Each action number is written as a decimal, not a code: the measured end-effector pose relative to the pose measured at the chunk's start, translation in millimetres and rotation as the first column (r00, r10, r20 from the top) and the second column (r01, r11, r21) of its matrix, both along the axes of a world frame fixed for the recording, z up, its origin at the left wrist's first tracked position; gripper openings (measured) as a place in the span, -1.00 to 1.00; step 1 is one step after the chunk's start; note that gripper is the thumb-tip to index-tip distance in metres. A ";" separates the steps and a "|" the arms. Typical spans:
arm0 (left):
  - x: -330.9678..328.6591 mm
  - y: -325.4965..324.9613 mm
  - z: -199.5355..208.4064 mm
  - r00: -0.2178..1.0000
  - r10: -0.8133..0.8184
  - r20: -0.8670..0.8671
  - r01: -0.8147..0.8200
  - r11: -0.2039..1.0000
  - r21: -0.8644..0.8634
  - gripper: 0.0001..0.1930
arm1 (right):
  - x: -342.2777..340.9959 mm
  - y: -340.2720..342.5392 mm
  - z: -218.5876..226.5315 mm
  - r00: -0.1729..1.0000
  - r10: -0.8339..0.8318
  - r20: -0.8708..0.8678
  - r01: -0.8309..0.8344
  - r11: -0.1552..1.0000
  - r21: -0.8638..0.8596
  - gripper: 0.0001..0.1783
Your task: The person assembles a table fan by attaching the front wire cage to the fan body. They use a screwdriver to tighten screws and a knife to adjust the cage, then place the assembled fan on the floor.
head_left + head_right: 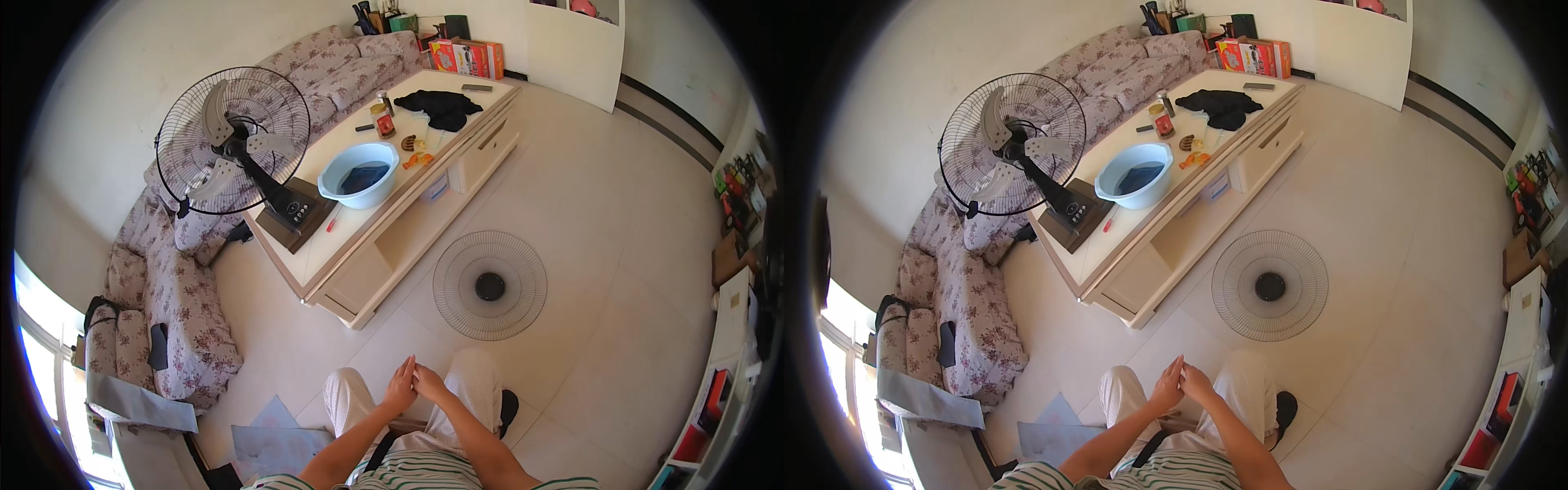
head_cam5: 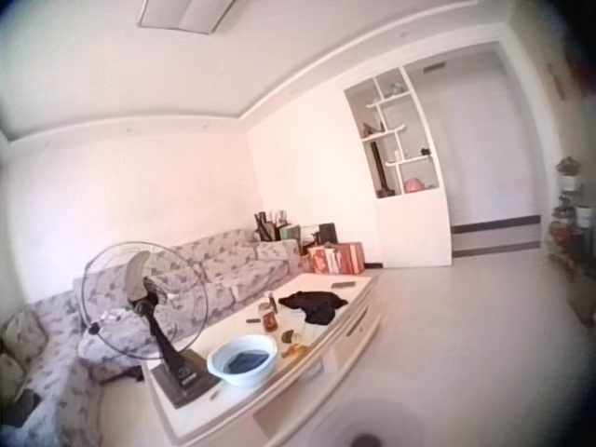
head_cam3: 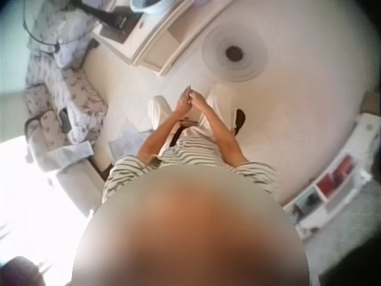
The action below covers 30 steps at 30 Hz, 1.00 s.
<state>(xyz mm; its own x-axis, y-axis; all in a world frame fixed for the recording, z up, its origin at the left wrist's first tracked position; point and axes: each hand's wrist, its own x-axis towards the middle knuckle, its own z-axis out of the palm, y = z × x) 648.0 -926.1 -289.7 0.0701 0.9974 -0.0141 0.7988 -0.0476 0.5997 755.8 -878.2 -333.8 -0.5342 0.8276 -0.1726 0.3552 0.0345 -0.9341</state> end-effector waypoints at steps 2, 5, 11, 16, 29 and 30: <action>11.7 16.8 10.7 0.999 -0.039 0.002 0.039 0.996 0.077 -0.20 | 14.6 10.8 21.9 0.996 -0.078 -0.037 0.076 0.996 -0.043 -0.64; 31.1 39.1 29.8 0.994 -0.107 -0.011 0.107 0.983 0.146 -0.19 | 33.2 22.6 39.2 0.980 -0.170 -0.103 0.168 0.985 -0.031 -0.65; 60.6 59.6 65.4 0.991 -0.131 -0.034 0.136 0.966 0.220 -0.15 | 59.1 44.7 70.6 0.956 -0.233 -0.177 0.226 0.972 -0.057 -0.66; 49.8 53.0 71.8 0.996 -0.090 0.011 0.085 0.967 0.241 -0.12 | 46.0 43.5 84.6 0.979 -0.190 -0.080 0.195 0.979 0.058 -0.65; -8.7 41.2 73.6 0.953 -0.001 0.302 -0.092 0.952 0.292 -0.16 | -19.2 32.7 115.0 0.984 -0.179 -0.018 0.180 0.982 0.063 -0.67; -19.3 43.2 74.8 0.947 0.022 0.321 -0.120 0.950 0.288 -0.18 | -32.1 35.6 118.5 0.982 -0.187 -0.019 0.187 0.979 0.078 -0.67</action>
